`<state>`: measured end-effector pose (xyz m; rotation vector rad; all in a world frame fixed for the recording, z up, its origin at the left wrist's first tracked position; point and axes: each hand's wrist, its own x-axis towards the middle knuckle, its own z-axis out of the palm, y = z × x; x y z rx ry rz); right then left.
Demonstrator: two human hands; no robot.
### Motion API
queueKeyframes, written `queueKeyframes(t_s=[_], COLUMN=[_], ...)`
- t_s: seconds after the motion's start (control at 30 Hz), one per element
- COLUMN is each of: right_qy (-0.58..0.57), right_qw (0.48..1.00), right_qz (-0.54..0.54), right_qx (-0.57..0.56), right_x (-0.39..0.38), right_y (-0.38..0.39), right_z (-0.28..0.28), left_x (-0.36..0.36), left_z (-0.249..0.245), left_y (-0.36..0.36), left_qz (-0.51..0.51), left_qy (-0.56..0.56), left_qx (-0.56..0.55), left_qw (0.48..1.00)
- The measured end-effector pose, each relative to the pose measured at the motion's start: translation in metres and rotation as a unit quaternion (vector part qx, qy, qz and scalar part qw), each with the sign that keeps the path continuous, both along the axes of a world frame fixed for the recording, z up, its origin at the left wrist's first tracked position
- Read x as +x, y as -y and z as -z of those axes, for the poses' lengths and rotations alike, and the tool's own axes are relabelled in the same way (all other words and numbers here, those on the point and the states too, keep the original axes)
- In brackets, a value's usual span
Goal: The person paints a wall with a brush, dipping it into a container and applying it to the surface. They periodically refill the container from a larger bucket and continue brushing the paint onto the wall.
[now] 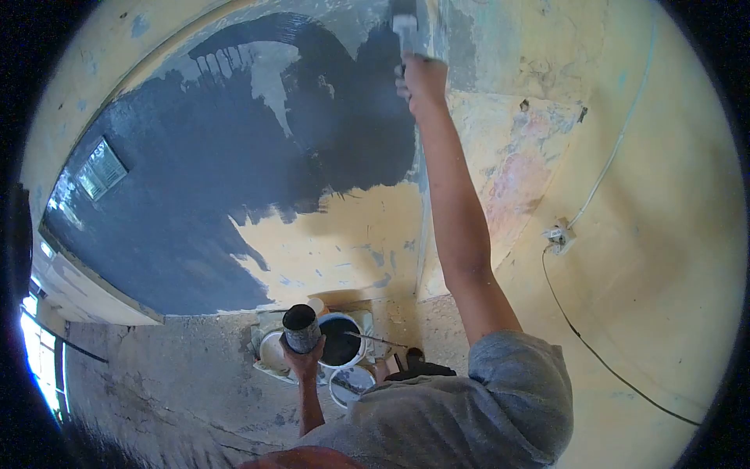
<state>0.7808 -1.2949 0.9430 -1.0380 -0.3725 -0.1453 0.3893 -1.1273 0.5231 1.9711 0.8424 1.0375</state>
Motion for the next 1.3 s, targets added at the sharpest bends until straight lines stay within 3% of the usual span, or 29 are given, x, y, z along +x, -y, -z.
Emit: queueKeyframes(t_s=[0.13, 0.27, 0.37, 0.43, 0.5, 0.57, 0.7, 0.8, 0.9, 0.93, 1.0, 1.1, 1.2, 1.3], right_qy=[-0.147, -0.259, -0.309, -0.325, -0.290, -0.196, -0.111, -0.015, -0.012, -0.049, -0.127, -0.149, -0.321, -0.288], right_qw=[0.987, 0.957, 0.940, 0.935, 0.944, 0.965, 0.990, 0.998, 0.998, 0.997, 0.988, 0.978, 0.926, 0.940], right_qz=[0.044, 0.007, -0.016, -0.030, 0.026, 0.084, 0.012, 0.010, 0.006, -0.047, -0.042, -0.024, -0.085, -0.117], right_qx=[-0.052, -0.128, -0.142, -0.137, -0.153, -0.151, -0.088, -0.059, -0.058, -0.040, -0.081, -0.144, -0.180, -0.140], right_x=[0.016, 0.007, -0.018, -0.016, -0.001, 0.012, 0.005, -0.003, -0.008, -0.005, -0.001, 0.005, -0.047, -0.070], right_y=[-0.013, 0.002, 0.020, 0.022, 0.017, 0.009, 0.006, 0.002, -0.016, -0.024, -0.048, -0.079, -0.081, -0.085], right_z=[0.106, 0.244, 0.294, 0.294, 0.261, 0.198, 0.058, -0.002, -0.002, 0.011, 0.063, 0.182, 0.246, 0.247], left_x=[0.000, 0.004, 0.005, 0.007, 0.002, 0.003, 0.002, 0.001, 0.002, 0.001, 0.001, 0.005, -0.004, -0.003], left_z=[-0.003, 0.007, 0.002, 0.002, 0.005, 0.008, 0.005, 0.002, 0.006, 0.007, 0.008, 0.010, 0.010, 0.014], left_y=[0.001, -0.003, -0.004, -0.005, -0.006, -0.009, -0.005, -0.002, -0.002, -0.002, -0.003, -0.005, -0.002, -0.010], left_qz=[0.009, 0.003, 0.019, 0.020, 0.021, 0.034, 0.032, 0.023, 0.022, 0.023, 0.022, 0.019, 0.011, 0.018], left_qy=[0.007, 0.009, 0.005, 0.006, 0.001, -0.002, 0.017, 0.007, 0.009, -0.002, -0.012, -0.007, 0.002, 0.013], left_qx=[-0.021, -0.016, -0.011, -0.018, -0.026, -0.019, -0.029, -0.013, -0.009, -0.010, -0.011, -0.011, -0.017, -0.042], left_qw=[1.000, 1.000, 1.000, 1.000, 0.999, 0.999, 0.999, 1.000, 1.000, 1.000, 1.000, 1.000, 1.000, 0.999])
